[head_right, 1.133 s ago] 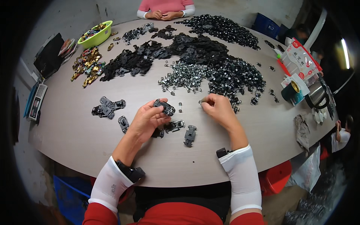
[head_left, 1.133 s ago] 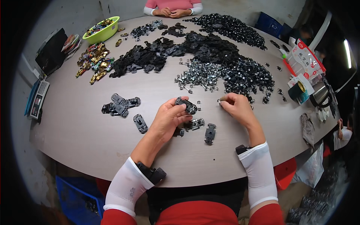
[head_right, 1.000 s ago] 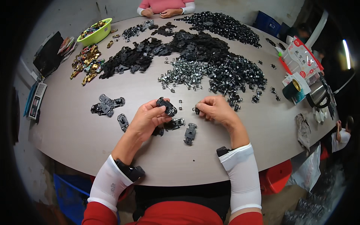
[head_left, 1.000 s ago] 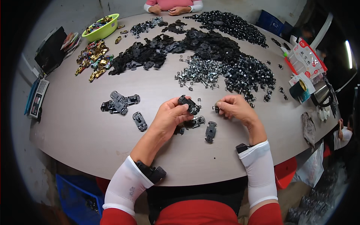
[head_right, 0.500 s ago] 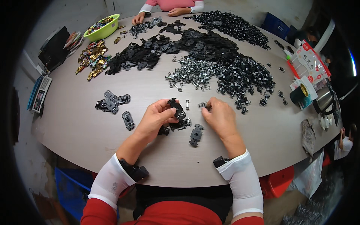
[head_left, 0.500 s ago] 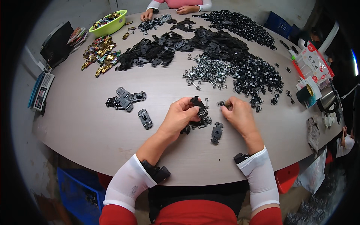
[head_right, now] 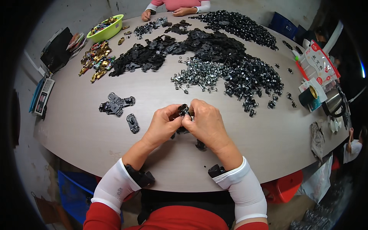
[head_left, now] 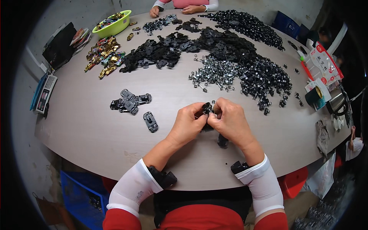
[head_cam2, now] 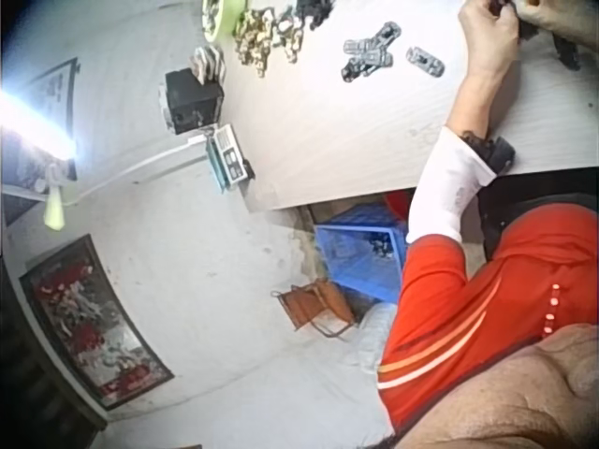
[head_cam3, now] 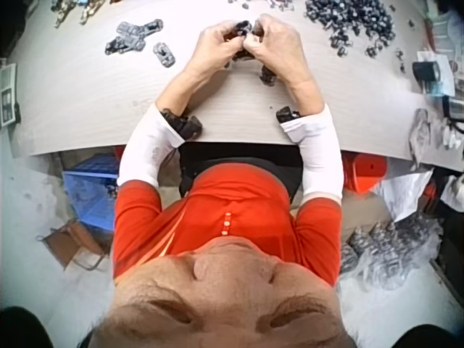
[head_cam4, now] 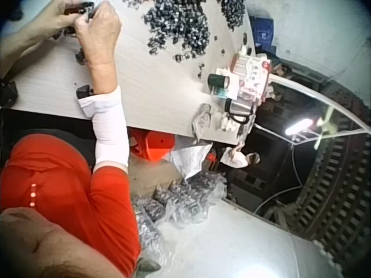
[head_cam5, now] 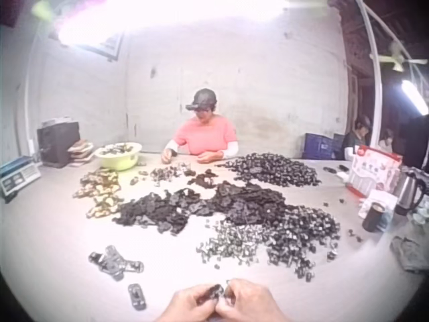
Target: The person assembles small black plastic components by hand at a table. They pick up parts, fit them together, and place the assembled units into a blue bin. Other people are also working at the table in the background.
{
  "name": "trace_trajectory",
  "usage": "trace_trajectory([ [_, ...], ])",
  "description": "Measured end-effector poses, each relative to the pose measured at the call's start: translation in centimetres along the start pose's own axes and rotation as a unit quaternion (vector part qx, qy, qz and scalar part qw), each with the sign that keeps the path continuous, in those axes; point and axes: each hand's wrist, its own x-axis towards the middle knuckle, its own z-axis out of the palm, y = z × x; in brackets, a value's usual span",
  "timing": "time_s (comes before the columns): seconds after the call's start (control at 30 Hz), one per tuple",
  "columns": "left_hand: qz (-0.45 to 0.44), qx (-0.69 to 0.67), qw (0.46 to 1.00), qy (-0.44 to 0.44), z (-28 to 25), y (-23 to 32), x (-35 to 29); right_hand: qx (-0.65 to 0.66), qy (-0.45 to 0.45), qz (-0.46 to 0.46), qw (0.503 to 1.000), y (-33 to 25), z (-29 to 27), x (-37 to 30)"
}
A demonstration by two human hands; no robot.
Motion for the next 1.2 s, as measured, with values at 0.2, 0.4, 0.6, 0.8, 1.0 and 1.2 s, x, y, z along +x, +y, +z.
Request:
trace_trajectory([
  [0.2, 0.036, -0.002, 0.999, 0.023, 0.3, 0.7, -0.4, 0.004, 0.012, 0.006, 1.000, -0.2, 0.0, -0.2],
  [0.4, 0.003, -0.034, 0.999, 0.023, 0.4, 1.2, -0.5, 0.007, 0.044, -0.001, 0.999, 0.3, 0.6, -0.2],
  [0.6, -0.003, -0.162, 0.987, -0.015, -0.6, 1.2, -0.3, 0.050, 0.051, -0.001, 0.997, -0.2, 0.6, -0.2],
  [0.8, -0.101, -0.269, 0.958, -0.029, -1.1, 1.1, 0.3, 0.098, 0.040, -0.030, 0.994, -0.1, 0.3, -0.3],
  [1.0, -0.066, -0.256, 0.963, 0.056, -2.6, 1.1, 0.3, 0.128, 0.075, 0.062, 0.987, 2.9, -1.9, 0.6],
  [1.2, -0.077, -0.237, 0.967, 0.057, -4.4, 1.8, 0.0, 0.077, 0.025, -0.013, 0.997, 5.3, -0.4, 1.0],
])
